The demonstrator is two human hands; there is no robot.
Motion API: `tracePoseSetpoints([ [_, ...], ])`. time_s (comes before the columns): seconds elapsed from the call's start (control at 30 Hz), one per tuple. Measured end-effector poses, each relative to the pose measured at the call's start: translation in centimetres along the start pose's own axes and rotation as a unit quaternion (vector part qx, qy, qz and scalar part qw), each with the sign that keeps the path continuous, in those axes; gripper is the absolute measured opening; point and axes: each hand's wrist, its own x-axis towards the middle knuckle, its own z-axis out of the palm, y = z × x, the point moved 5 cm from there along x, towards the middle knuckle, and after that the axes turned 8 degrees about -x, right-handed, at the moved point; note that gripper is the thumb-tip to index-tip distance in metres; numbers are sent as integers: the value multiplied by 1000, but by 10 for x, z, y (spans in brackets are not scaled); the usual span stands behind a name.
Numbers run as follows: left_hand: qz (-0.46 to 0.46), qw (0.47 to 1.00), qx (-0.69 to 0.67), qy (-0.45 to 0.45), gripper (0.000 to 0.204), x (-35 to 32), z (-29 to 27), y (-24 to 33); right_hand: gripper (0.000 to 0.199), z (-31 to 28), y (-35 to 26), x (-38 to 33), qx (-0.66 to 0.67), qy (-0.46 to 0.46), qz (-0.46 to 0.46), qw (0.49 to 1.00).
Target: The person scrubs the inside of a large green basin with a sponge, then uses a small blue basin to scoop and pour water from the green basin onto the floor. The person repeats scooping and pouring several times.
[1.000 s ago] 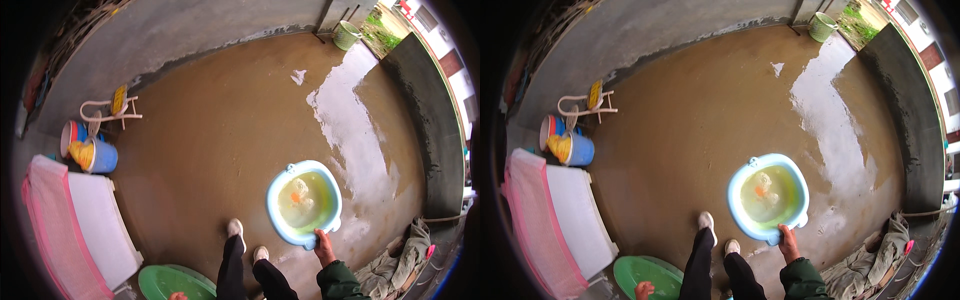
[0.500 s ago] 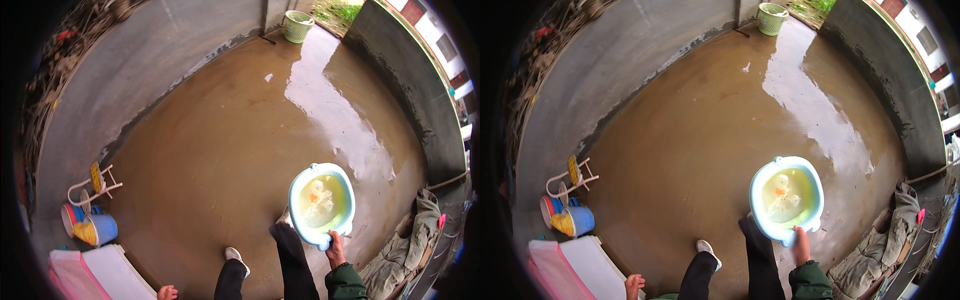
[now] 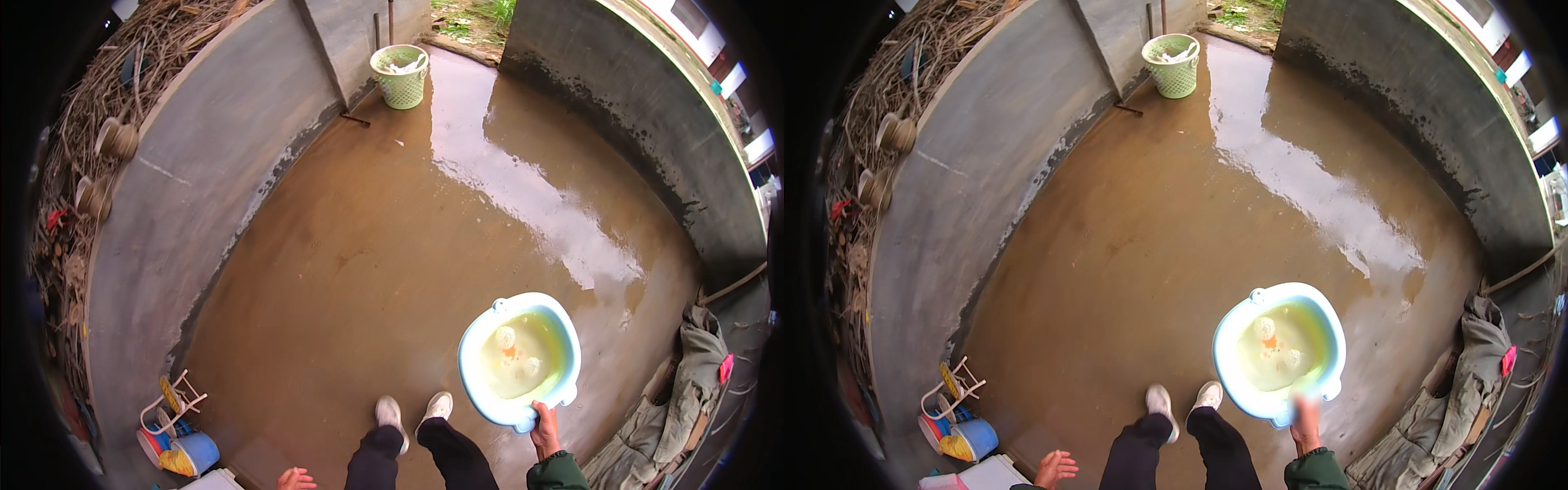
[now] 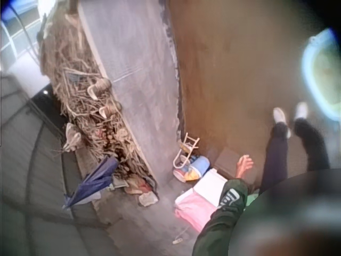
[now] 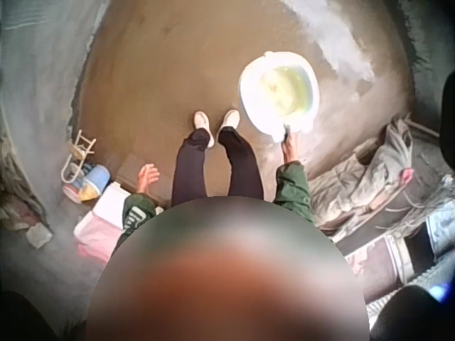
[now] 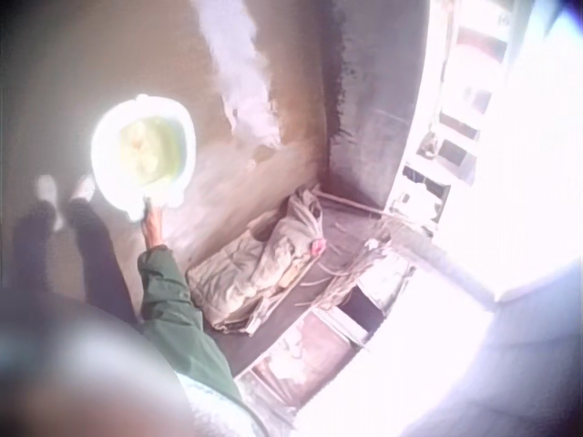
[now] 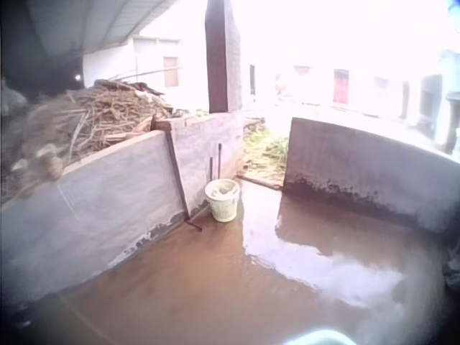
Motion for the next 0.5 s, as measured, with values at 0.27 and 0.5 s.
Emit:
tracePoseSetpoints([
  [0.27,-147,985,-44,83,68,50,18,60,45,59,-116,141,113,41,-9,993],
  [0.5,-161,981,-77,73,65,101,122,215,49,117,-240,258,163,40,-19,986],
])
